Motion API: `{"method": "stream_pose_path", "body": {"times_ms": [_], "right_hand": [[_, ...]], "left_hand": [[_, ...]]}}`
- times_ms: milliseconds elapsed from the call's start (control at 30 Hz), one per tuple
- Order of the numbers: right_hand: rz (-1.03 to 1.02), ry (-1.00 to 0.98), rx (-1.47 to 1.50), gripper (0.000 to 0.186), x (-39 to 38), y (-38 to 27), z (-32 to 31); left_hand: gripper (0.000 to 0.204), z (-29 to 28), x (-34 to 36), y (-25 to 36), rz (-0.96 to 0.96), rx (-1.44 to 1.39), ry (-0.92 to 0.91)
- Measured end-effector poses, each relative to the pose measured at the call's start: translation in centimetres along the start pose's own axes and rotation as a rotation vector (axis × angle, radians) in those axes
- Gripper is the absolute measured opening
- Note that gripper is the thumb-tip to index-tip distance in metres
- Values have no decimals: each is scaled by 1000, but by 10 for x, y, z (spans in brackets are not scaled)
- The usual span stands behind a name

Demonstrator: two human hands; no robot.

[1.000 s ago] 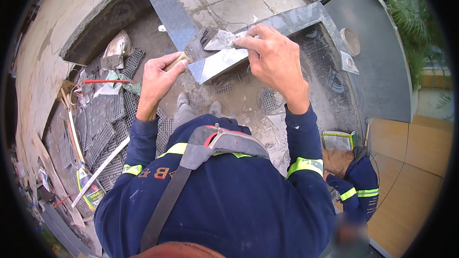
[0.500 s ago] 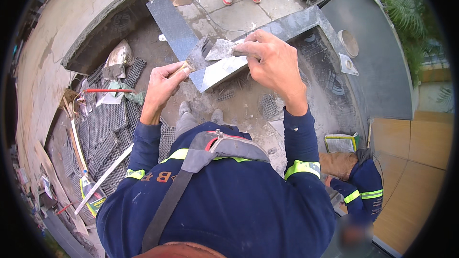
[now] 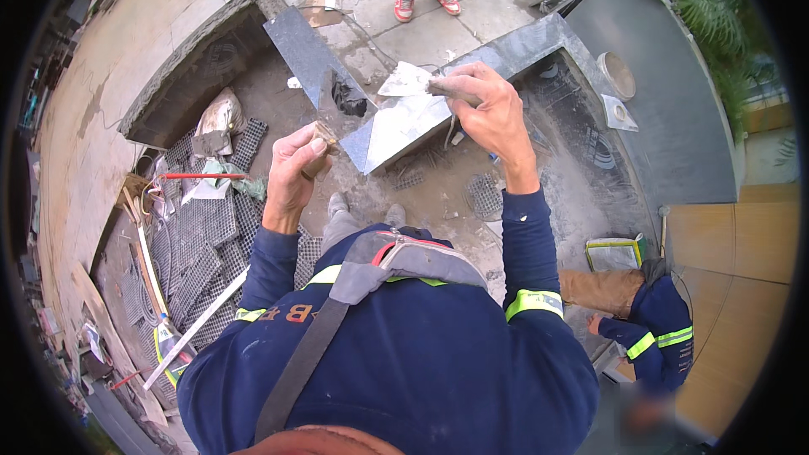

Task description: The person scoops adhesive from a bucket with a trowel and spreads it onto a rectangular stone tile. They then flip the tile and scrape the edges with a smaller tool, repeating the process on another tile.

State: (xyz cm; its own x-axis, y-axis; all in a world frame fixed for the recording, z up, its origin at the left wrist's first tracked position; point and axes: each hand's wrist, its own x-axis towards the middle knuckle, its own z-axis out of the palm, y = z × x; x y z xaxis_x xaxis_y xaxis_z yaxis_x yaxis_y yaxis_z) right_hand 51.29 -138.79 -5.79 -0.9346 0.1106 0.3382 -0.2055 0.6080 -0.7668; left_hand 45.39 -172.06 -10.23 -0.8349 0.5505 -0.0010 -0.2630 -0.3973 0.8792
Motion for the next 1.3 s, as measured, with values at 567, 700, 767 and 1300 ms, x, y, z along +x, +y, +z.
{"method": "stream_pose_path", "body": {"times_ms": [567,700,767,1300], "right_hand": [[377,289,697,37,-41,-50,74],[319,289,708,34,-31,-68,53],[203,305,624,33,-26,-71,36],[-228,151,-180,40,9,-16,-38]], "left_hand": [[39,72,42,-31,279,618,244],[36,57,33,-45,437,882,55],[33,48,32,-51,343,847,82],[33,23,22,18,98,279,17]]}}
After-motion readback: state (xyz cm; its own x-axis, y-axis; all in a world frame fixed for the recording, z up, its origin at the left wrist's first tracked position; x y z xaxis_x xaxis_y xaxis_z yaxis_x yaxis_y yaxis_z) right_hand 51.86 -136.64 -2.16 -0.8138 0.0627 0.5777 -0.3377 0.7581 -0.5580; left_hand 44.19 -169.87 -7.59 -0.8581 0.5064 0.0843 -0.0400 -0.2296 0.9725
